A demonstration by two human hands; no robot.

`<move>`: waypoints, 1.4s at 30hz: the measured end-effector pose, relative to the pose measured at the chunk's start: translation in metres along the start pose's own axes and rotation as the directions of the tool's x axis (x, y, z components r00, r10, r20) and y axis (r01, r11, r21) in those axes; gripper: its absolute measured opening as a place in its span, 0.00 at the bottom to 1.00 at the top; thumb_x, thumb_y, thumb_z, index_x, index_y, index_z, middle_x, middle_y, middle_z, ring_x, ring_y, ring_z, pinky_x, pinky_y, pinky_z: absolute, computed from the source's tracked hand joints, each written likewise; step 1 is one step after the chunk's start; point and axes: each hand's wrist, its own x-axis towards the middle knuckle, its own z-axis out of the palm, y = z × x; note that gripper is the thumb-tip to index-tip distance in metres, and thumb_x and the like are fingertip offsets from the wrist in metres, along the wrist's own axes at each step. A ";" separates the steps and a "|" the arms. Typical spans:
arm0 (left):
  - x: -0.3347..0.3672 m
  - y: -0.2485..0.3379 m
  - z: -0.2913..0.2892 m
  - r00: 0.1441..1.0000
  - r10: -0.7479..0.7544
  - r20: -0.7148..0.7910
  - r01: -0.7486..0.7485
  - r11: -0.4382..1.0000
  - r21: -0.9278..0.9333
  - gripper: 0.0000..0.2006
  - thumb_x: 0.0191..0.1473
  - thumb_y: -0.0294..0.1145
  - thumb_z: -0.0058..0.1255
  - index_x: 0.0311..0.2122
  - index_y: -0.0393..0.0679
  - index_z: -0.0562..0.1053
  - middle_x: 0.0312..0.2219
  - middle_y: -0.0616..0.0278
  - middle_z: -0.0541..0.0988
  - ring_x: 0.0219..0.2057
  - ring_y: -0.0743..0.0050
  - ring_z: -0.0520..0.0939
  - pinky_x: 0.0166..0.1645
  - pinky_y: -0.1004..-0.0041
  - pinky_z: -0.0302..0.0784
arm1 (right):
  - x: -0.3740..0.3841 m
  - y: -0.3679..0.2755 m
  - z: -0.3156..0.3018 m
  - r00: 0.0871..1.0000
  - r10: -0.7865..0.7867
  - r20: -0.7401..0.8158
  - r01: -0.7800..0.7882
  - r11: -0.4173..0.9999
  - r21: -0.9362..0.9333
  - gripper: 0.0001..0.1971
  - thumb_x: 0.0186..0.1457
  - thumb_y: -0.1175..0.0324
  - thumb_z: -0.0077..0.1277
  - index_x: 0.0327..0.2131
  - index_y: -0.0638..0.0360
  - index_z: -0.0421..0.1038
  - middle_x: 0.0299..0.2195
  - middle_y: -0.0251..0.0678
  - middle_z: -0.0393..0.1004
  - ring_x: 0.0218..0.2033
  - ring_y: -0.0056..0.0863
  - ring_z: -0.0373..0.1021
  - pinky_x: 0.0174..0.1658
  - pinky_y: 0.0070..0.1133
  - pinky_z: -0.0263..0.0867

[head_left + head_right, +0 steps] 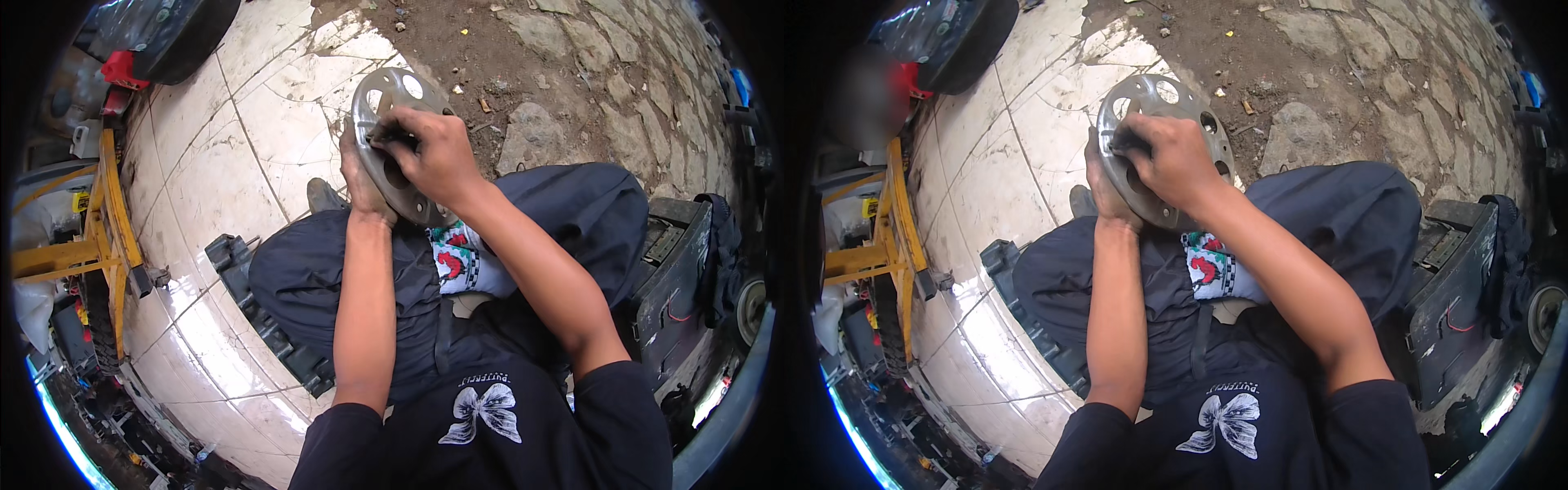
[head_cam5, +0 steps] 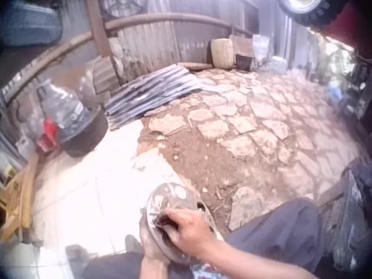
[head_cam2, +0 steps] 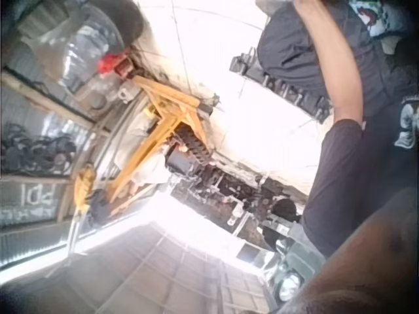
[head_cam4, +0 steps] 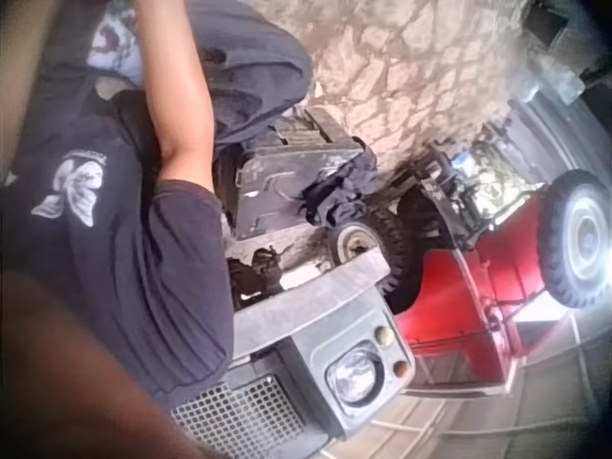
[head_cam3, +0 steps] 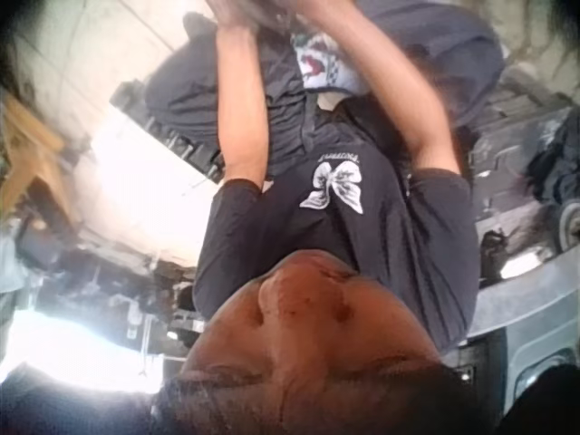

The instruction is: The person sits on the floor and scrubs a metal wheel hub with a small abrasive pad, repeatedly rubbing the surface and edges. The person flips the hub over to clean both sides and continues scrubbing until the end of the clip.

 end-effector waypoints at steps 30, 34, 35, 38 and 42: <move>0.000 0.003 -0.003 1.000 0.000 -0.005 0.000 1.000 0.012 0.35 0.69 0.65 0.37 0.64 0.43 0.70 0.57 0.57 0.77 0.59 0.61 0.78 0.65 0.60 0.73 | 0.011 -0.013 -0.004 0.991 -0.123 0.059 0.125 0.991 -0.039 0.11 0.52 0.77 0.61 0.41 0.62 0.78 0.35 0.46 0.83 0.37 0.45 0.81 0.41 0.33 0.76; -0.002 0.003 0.007 0.998 0.049 -0.033 -0.048 0.999 0.008 0.36 0.68 0.62 0.38 0.67 0.41 0.68 0.58 0.51 0.76 0.59 0.56 0.78 0.66 0.56 0.72 | -0.008 0.026 -0.020 0.994 -0.012 0.110 0.026 0.991 -0.130 0.13 0.52 0.75 0.62 0.43 0.62 0.79 0.36 0.48 0.83 0.39 0.47 0.81 0.45 0.34 0.76; -0.002 0.004 0.013 0.997 0.064 -0.043 -0.061 0.996 0.057 0.36 0.68 0.62 0.38 0.68 0.40 0.67 0.60 0.49 0.75 0.59 0.54 0.77 0.67 0.55 0.71 | -0.014 0.027 -0.030 0.994 0.071 0.086 -0.063 0.994 -0.088 0.13 0.52 0.74 0.63 0.42 0.62 0.79 0.37 0.47 0.84 0.39 0.45 0.82 0.45 0.33 0.76; -0.003 0.007 0.004 0.999 0.021 -0.028 -0.022 1.000 -0.017 0.39 0.68 0.63 0.38 0.70 0.38 0.63 0.65 0.46 0.71 0.64 0.48 0.72 0.70 0.50 0.66 | -0.033 0.041 -0.042 0.951 0.307 -0.047 -0.304 0.951 0.056 0.11 0.56 0.70 0.66 0.42 0.62 0.80 0.37 0.41 0.86 0.39 0.30 0.84 0.45 0.28 0.77; -0.011 0.007 0.012 0.996 0.049 -0.069 -0.052 0.997 -0.050 0.38 0.68 0.60 0.38 0.70 0.38 0.62 0.66 0.46 0.69 0.66 0.45 0.70 0.71 0.47 0.64 | -0.030 0.052 -0.035 0.841 0.463 -0.280 -0.437 0.886 0.153 0.11 0.62 0.72 0.64 0.45 0.65 0.78 0.39 0.36 0.84 0.38 0.23 0.81 0.44 0.21 0.76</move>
